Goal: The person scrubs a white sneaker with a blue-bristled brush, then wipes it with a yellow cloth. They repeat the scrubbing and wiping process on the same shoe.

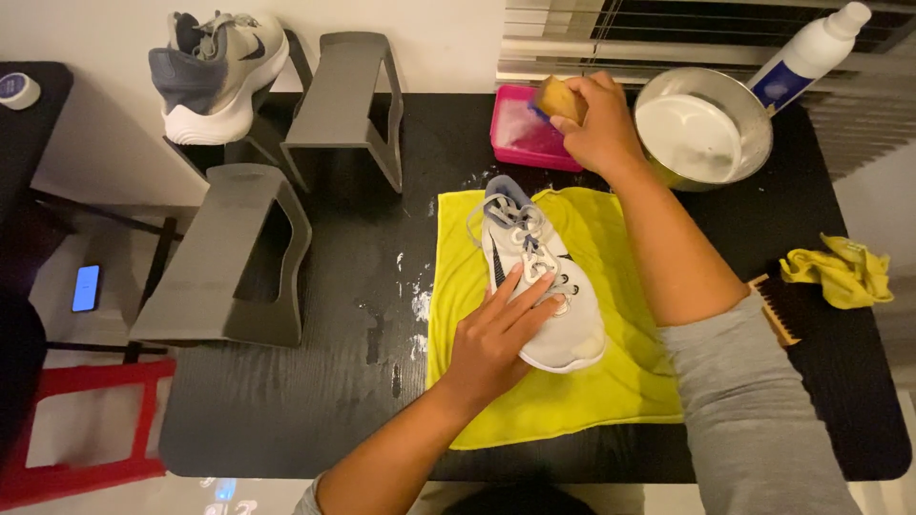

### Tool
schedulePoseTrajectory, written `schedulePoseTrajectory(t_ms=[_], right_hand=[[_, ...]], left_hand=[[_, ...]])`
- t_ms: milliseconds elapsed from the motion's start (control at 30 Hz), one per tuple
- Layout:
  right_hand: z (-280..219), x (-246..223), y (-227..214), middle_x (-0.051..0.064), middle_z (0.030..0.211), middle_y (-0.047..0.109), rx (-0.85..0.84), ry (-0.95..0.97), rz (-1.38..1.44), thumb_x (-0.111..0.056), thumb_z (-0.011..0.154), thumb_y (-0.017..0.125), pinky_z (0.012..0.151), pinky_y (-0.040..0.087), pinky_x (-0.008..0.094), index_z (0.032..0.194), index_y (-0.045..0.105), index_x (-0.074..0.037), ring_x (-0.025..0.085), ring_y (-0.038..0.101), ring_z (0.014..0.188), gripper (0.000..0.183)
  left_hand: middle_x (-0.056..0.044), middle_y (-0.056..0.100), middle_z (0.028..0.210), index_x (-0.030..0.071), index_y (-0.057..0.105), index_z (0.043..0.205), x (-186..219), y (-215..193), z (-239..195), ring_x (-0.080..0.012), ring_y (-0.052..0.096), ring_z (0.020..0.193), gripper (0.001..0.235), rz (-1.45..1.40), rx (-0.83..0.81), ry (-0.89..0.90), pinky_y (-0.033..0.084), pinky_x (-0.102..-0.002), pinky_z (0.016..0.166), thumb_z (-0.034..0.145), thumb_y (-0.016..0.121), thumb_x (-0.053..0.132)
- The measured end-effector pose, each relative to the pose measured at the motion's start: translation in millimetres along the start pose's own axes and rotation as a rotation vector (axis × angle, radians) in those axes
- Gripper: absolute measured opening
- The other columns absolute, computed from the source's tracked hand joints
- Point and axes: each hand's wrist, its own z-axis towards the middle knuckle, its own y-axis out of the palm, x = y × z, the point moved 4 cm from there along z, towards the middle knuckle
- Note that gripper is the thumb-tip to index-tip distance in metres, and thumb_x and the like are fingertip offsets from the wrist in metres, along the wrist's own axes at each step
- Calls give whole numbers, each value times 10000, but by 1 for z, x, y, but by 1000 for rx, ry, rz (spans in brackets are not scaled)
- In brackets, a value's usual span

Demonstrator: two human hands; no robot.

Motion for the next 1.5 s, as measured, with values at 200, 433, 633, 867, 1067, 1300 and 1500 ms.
schedulePoseTrajectory(t_ms=[200, 433, 633, 867, 1067, 1300, 1500], right_hand=[[-16, -21, -13, 79, 1255, 713, 58, 170, 163, -154, 955, 730, 927, 499, 398, 1248, 628, -143, 252, 675, 1116, 310], [-25, -38, -21, 71, 1180, 745, 99, 78, 249, -131, 915, 792, 876, 553, 367, 1297, 636, -118, 199, 704, 1026, 412], [-29, -31, -21, 112, 1217, 716, 190, 33, 119, -107, 823, 878, 915, 517, 406, 1234, 695, -148, 289, 625, 1133, 452], [-36, -35, -24, 82, 1216, 688, 223, 75, 159, -93, 854, 851, 857, 544, 378, 1192, 621, -158, 276, 635, 1095, 414], [-38, -24, -22, 79, 1105, 713, 229, 128, 322, -141, 895, 816, 682, 571, 315, 1203, 579, -177, 198, 704, 907, 391], [-49, -24, -32, 123, 1250, 661, 234, -46, 244, -15, 813, 865, 1013, 535, 402, 1205, 626, -123, 284, 646, 1171, 472], [-115, -10, -37, 171, 1185, 621, 232, -180, 489, -51, 859, 861, 926, 559, 491, 1341, 552, -43, 295, 625, 1127, 573]], left_hand=[[-81, 591, 1506, 141, 606, 1382, 1, 2, -1, -424, 532, 1443, 558, 0, -1, 0, 563, -665, 972, 885, 841, 50], [-74, 586, 1515, 148, 601, 1383, 1, 2, -1, -404, 523, 1462, 490, -18, 10, 4, 573, -630, 970, 929, 702, -5], [-71, 598, 1498, 147, 616, 1360, 1, 0, 0, -403, 530, 1450, 494, -10, 26, 4, 578, -635, 962, 912, 794, 41], [-62, 596, 1500, 145, 637, 1344, 0, 2, -1, -388, 530, 1452, 465, -9, 25, 1, 576, -626, 956, 907, 763, 46], [-71, 620, 1467, 130, 664, 1314, 1, 1, 0, -408, 552, 1419, 497, -5, 39, 3, 586, -627, 936, 861, 827, 4], [-61, 614, 1477, 151, 654, 1338, -2, 4, -4, -393, 550, 1426, 521, 15, 39, 32, 600, -577, 928, 867, 831, 14], [-64, 756, 1261, 187, 782, 1154, 1, -1, 1, -379, 684, 1218, 354, -3, 241, -28, 579, -515, 928, 815, 853, 109]])
